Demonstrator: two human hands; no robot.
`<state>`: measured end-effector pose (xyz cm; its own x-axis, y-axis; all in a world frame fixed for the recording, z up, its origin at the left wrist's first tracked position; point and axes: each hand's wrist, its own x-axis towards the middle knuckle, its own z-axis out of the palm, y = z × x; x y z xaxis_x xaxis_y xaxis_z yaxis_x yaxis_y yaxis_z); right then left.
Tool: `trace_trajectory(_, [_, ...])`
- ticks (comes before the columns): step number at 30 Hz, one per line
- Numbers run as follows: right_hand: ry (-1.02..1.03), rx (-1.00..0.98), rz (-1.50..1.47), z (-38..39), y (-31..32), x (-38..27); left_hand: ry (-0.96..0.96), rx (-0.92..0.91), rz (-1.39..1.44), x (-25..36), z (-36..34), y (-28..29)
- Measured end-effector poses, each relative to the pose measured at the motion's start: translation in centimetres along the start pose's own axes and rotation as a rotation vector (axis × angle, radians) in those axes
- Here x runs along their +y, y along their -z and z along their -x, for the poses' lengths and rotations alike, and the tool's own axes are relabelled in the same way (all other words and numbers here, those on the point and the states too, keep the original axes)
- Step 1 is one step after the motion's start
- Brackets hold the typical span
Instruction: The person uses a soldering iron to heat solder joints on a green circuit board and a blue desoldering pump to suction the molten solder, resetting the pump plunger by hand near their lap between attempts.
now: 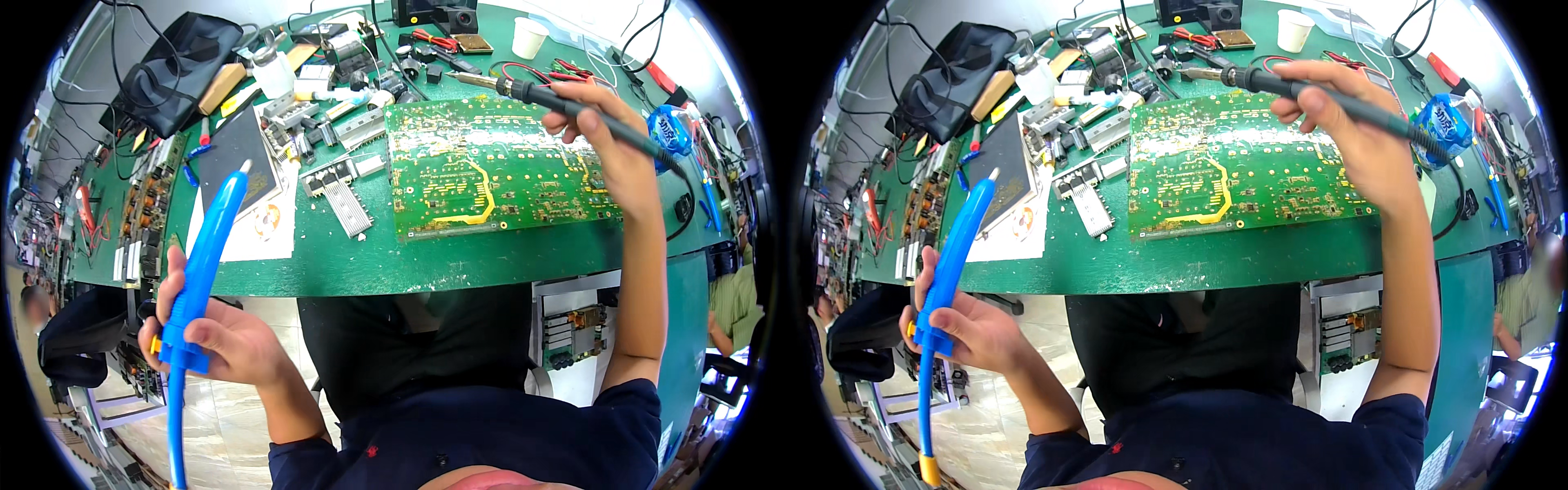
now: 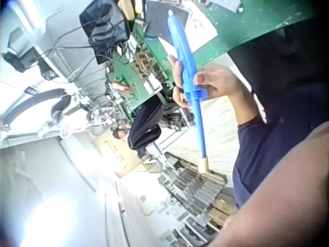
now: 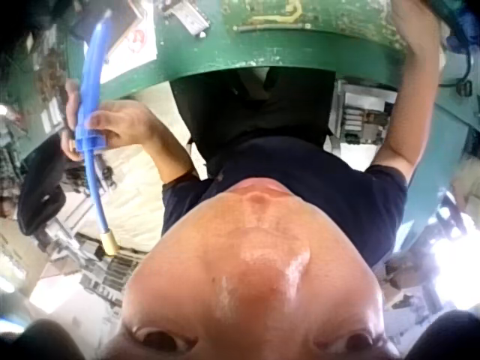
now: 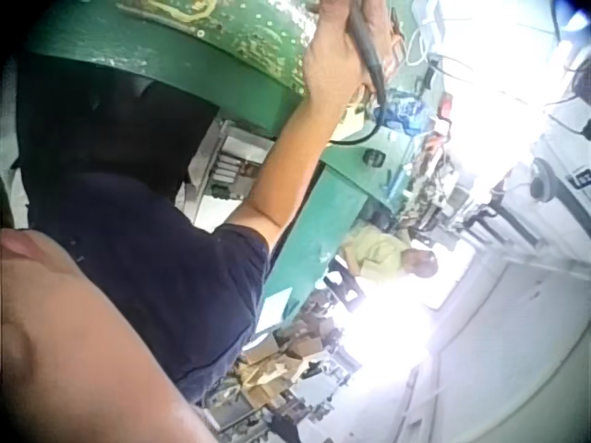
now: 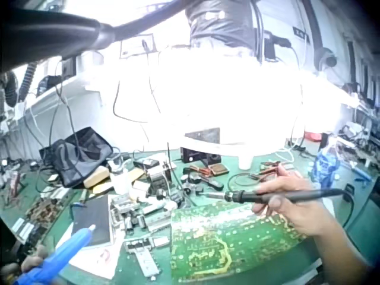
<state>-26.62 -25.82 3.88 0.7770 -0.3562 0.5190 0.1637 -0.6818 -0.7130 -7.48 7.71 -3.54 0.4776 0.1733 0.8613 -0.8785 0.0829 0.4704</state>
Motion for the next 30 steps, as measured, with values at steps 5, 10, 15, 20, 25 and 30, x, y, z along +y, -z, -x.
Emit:
trace_trajectory(5, [0.01,0.073,-0.196,4.9,-1.3,-1.7,-0.061,-0.078,0.116,0.5,-3.2,3.2])
trace_trajectory(10, [0.05,0.14,-0.314,8.7,-2.2,-2.8,0.175,-0.252,-0.171,1.8,-3.3,4.8])
trace_trajectory(15, [0.048,0.271,-0.523,10.9,-3.6,-1.9,0.221,-0.912,-0.339,3.9,-1.5,2.6])
trace_trajectory(20, [-0.001,0.206,-0.821,11.6,-6.2,-2.5,-0.116,-1.348,-0.409,5.0,1.3,-0.8])
trace_trajectory(25, [0.032,0.104,-0.865,12.5,-7.8,-3.6,-0.268,-1.47,-0.397,6.8,1.7,-3.0])
trace_trajectory(30, [0.135,0.043,-0.842,13.4,-7.4,-2.5,-0.343,-1.48,-0.421,7.3,1.3,-3.3])
